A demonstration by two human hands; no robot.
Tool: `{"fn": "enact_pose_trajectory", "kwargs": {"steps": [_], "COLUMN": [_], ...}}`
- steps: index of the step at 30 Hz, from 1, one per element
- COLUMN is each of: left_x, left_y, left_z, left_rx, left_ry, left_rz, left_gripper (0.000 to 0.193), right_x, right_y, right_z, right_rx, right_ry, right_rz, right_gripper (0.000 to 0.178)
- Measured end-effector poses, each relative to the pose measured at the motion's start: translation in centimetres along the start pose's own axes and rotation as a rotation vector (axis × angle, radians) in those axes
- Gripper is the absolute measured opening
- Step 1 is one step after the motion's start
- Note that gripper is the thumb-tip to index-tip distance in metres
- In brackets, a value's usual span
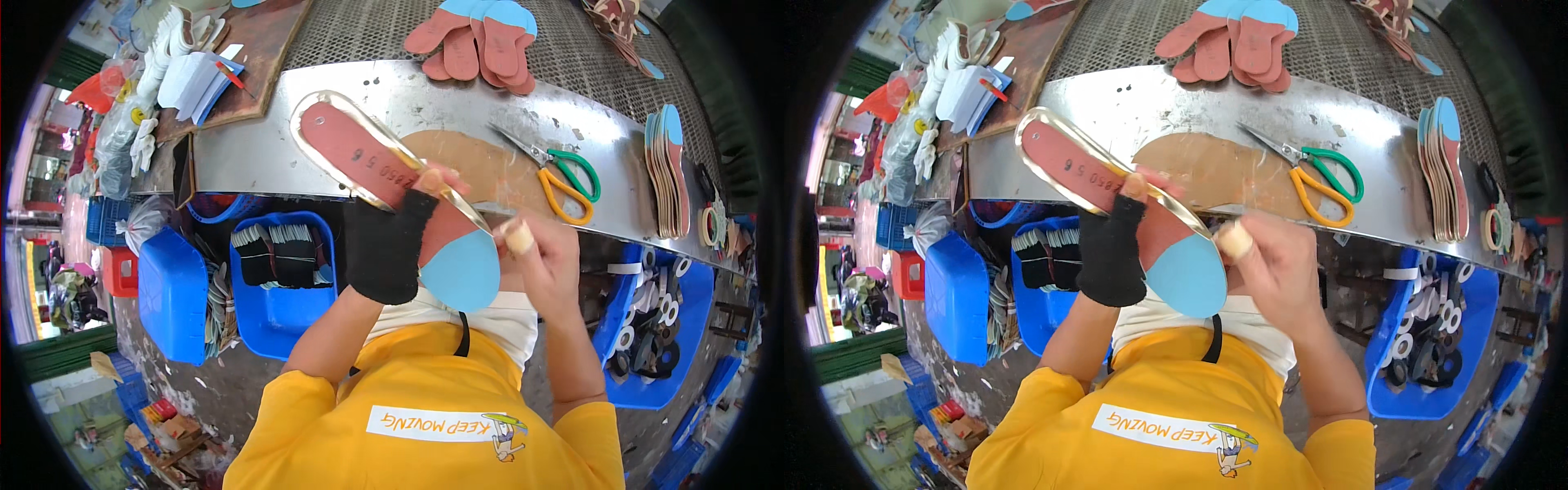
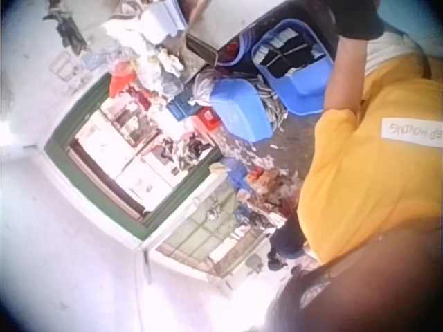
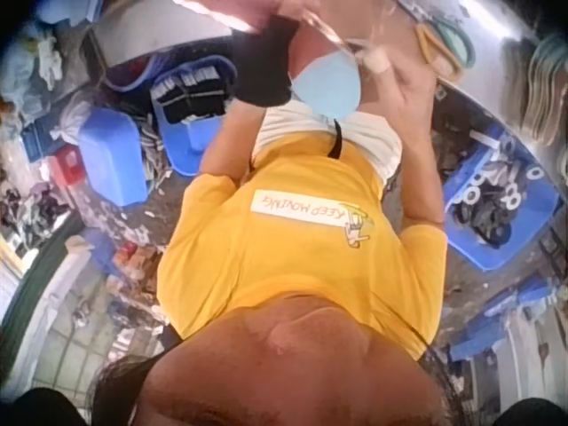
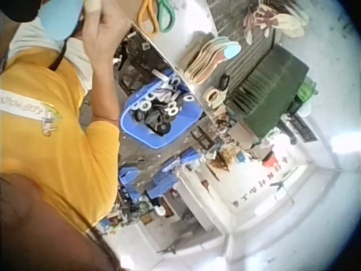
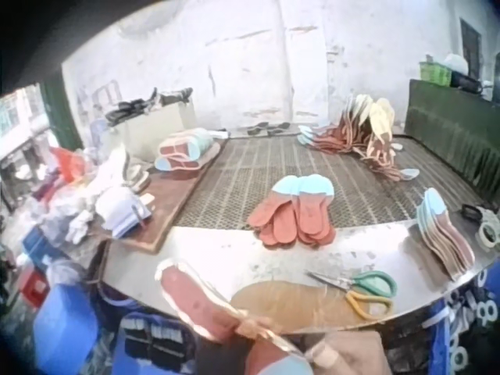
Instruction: Applying adhesive and tape to shoe insoles/components during manufacturing.
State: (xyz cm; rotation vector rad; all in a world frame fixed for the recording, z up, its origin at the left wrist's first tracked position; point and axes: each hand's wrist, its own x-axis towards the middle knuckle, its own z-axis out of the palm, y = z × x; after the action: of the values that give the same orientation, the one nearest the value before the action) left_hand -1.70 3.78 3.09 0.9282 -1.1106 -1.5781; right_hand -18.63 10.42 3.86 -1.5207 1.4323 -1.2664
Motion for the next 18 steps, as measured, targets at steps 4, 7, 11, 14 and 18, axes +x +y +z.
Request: {"fn": "enact_pose_trajectory", "kwargs": {"steps": [4,7,11,14,18], "left_x": [-0.2,0.1,1.9,2.2,2.9], "left_y": [0.1,0.0,-0.3,0.6,-1.5], "left_z": [1.8,2.1,0.9,1.0,1.2], "left_rx": [-0.073,-0.102,-0.002,0.177,0.182], "left_ry": [0.003,0.038,0.021,-0.025,0.062], "left_rz": [0.048,0.069,-0.045,-0.057,0.157], "left_gripper": [0.017,0.016,0.018,0.025,0.019], "right_x": [2.7,2.5,1.6,1.4,0.7], "right_y": [0.3,1.0,0.7,1.5,3.2], "right_z": [0.1,1.3,1.4,1.0,1.3], "right_rx": [0.072,-0.172,0.103,0.543,-0.012], "right_ry": [-0.156,-0.075,-0.081,-0.052,-0.054], "right_rz": [0.152,0.019,0.190,0.310,0.198], "right_gripper": [0.027,0.025,0.018,0.016,0.015]}}
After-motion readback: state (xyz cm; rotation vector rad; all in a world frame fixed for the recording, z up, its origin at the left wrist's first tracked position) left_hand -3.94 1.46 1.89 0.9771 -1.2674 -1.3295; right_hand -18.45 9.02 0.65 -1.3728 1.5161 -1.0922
